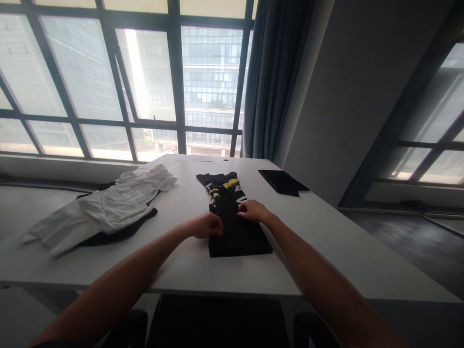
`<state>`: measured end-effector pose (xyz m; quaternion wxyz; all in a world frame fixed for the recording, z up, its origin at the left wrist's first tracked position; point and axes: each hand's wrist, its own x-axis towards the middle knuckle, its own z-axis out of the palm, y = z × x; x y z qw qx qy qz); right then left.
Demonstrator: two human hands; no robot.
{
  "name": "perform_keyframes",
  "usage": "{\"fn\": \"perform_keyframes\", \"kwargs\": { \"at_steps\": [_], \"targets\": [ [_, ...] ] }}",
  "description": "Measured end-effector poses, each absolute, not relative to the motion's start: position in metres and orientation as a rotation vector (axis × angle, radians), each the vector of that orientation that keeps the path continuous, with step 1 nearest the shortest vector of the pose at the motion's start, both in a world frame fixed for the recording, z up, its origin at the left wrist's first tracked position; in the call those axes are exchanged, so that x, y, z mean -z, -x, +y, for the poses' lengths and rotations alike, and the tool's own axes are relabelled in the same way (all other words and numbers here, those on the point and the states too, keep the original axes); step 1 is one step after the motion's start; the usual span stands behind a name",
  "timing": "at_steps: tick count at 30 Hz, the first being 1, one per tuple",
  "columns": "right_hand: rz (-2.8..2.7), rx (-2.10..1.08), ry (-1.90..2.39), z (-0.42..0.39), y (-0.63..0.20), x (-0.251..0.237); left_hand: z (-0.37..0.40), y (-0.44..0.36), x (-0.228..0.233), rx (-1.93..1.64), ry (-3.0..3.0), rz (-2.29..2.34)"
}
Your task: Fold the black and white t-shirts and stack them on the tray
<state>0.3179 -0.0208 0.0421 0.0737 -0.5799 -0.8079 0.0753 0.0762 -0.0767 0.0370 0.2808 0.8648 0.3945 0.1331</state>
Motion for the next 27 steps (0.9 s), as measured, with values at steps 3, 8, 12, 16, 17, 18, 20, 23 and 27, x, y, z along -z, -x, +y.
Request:
{"fn": "perform_keyframes", "kwargs": {
  "at_steps": [3,8,12,16,17,18,20,23,27],
  "targets": [
    [-2.367,-0.293,1.603,-0.001,-0.294,-0.046,-0.069,-0.070,-0.034,-0.399,-2.126,0.960],
    [-2.112,-0.809,1.620,0.040,-0.251,-0.050,-0.039,-0.057,-0.022,-0.478,-1.997,0.991],
    [-1.952,-0.922,1.606,0.070,-0.231,-0.043,0.013,-0.044,-0.021,-0.611,-2.168,1.412],
    [-1.823,-0.963,1.433,0.088,-0.231,-0.021,0.075,-0.040,-0.019,-0.597,-2.129,1.834],
    [-1.798,-0.957,1.382,0.089,-0.233,-0.015,0.090,-0.041,-0.018,-0.591,-2.081,1.908],
    [-1.767,-0.932,1.342,0.090,-0.235,-0.008,0.104,-0.042,-0.015,-0.592,-2.031,1.966],
    [-1.715,-0.856,1.279,0.088,-0.239,0.002,0.130,-0.046,-0.011,-0.606,-1.961,2.036],
    [-1.691,-0.766,1.224,0.082,-0.242,0.008,0.165,-0.053,-0.008,-0.626,-1.907,2.113],
    [-1.687,-0.793,1.214,0.078,-0.242,0.004,0.207,-0.056,-0.005,-0.626,-1.855,2.202]
  ]
}}
